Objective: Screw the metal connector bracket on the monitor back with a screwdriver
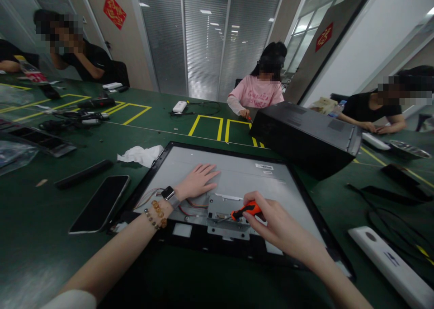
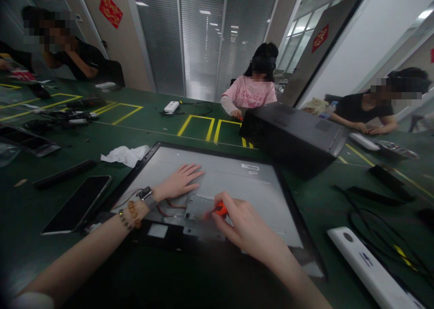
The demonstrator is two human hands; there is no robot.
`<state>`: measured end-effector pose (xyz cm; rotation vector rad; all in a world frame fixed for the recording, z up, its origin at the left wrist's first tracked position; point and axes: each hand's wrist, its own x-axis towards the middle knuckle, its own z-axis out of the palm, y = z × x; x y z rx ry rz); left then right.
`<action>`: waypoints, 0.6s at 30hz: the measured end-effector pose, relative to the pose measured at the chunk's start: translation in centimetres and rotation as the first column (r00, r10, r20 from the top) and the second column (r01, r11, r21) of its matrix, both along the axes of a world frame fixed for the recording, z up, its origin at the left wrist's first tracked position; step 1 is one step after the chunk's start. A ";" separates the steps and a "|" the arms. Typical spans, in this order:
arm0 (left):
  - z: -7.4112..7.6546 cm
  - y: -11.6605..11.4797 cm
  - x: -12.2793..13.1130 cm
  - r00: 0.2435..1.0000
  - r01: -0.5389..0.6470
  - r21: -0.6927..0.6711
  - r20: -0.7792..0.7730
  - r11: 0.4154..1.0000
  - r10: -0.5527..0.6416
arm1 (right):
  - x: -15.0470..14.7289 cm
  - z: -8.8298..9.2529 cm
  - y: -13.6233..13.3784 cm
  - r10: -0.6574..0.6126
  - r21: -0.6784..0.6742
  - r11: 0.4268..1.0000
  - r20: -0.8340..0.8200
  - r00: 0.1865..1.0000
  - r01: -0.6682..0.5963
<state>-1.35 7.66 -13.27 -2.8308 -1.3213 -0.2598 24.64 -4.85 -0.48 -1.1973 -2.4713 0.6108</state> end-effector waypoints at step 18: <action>0.4 -0.2 0.1 1.000 -0.007 -0.027 -0.007 1.000 0.007 | -0.9 -0.8 -0.1 0.010 0.135 0.991 -0.096 0.995 0.003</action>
